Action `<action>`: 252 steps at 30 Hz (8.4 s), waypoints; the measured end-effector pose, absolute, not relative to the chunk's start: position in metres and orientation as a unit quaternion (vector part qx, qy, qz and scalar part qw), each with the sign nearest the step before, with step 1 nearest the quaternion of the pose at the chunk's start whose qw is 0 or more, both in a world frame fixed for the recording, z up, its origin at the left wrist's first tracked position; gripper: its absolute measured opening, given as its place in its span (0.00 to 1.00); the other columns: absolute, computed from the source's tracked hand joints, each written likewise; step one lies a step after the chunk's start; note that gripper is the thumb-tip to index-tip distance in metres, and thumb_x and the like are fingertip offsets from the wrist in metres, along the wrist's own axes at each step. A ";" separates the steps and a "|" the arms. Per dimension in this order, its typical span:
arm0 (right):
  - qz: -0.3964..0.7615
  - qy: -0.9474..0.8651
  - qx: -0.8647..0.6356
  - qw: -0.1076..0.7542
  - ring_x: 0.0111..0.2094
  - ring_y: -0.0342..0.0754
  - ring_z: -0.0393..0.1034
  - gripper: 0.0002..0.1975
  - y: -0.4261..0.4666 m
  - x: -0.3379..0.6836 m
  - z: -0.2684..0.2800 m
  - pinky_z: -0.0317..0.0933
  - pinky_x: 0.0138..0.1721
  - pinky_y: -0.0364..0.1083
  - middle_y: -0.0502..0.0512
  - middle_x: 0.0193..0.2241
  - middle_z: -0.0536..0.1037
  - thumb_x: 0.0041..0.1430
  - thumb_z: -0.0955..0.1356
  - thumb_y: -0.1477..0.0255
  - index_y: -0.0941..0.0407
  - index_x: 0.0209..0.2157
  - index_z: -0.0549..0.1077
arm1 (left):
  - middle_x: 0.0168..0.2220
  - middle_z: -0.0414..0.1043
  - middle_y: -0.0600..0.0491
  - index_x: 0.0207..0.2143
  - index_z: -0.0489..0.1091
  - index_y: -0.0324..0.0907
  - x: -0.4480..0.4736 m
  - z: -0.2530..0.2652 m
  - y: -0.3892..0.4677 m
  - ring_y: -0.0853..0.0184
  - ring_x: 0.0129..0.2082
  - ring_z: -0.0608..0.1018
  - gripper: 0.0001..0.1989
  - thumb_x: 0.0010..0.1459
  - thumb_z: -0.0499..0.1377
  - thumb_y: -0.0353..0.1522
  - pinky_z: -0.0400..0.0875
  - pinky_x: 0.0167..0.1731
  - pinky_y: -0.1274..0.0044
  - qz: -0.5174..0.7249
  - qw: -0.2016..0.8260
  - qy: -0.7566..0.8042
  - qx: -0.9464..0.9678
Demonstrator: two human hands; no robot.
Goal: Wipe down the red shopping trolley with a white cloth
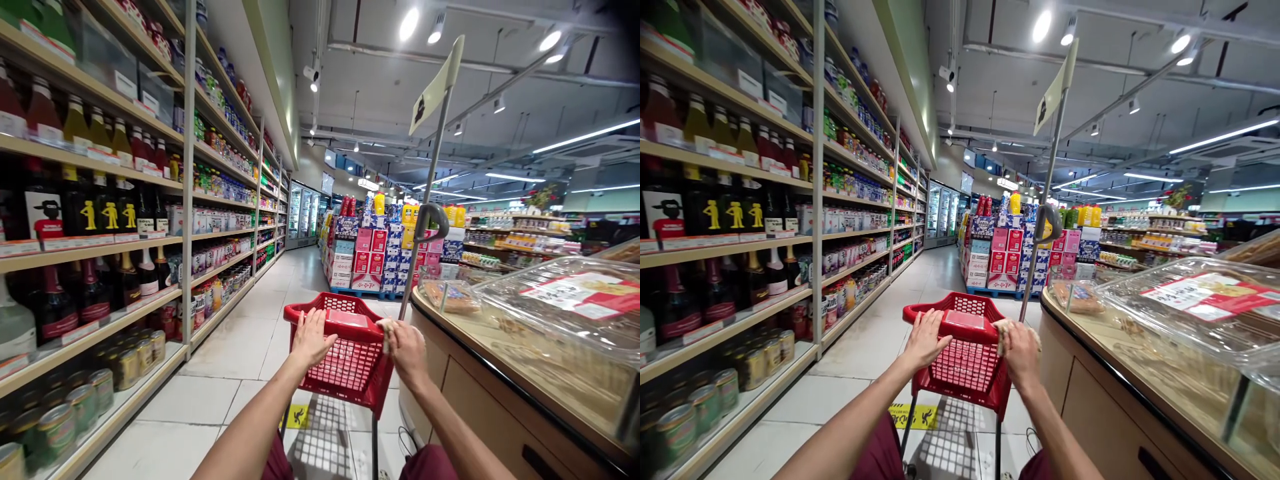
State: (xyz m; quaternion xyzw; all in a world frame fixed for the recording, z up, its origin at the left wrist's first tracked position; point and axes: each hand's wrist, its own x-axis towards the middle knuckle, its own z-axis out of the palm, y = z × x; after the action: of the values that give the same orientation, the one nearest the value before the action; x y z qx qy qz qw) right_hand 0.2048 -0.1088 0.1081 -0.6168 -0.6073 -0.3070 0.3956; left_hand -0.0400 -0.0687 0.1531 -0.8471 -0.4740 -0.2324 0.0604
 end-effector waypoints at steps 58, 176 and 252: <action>-0.337 -0.653 -0.531 0.421 0.48 0.50 0.62 0.18 -0.098 0.139 0.117 0.51 0.51 0.51 0.58 0.46 0.71 0.59 0.56 0.68 0.56 0.44 0.70 | 0.60 0.48 0.48 0.58 0.46 0.36 -0.027 0.143 -0.068 0.63 0.60 0.48 0.29 0.53 0.47 0.32 0.38 0.58 0.63 -0.254 0.111 -0.430 -0.859; -0.308 -0.682 -0.542 0.382 0.51 0.50 0.59 0.18 -0.091 0.123 0.126 0.48 0.53 0.51 0.56 0.47 0.70 0.58 0.55 0.69 0.57 0.46 0.69 | 0.61 0.45 0.47 0.58 0.45 0.33 -0.044 0.147 -0.068 0.62 0.61 0.43 0.32 0.50 0.47 0.32 0.38 0.58 0.64 -0.218 0.101 -0.473 -0.848; -0.203 -0.657 -0.620 0.376 0.47 0.52 0.64 0.20 -0.083 0.121 0.141 0.53 0.50 0.55 0.59 0.44 0.72 0.58 0.53 0.69 0.57 0.44 0.70 | 0.62 0.39 0.46 0.59 0.44 0.31 -0.073 0.140 -0.062 0.61 0.61 0.41 0.36 0.46 0.49 0.31 0.40 0.58 0.66 -0.232 0.081 -0.535 -0.808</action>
State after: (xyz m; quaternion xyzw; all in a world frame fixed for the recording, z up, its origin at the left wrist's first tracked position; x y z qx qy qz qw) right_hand 0.1210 -0.0831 0.1412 -0.6204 -0.6575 -0.2033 0.3761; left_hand -0.0727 -0.0615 0.1396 -0.8085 -0.5348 -0.2318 0.0814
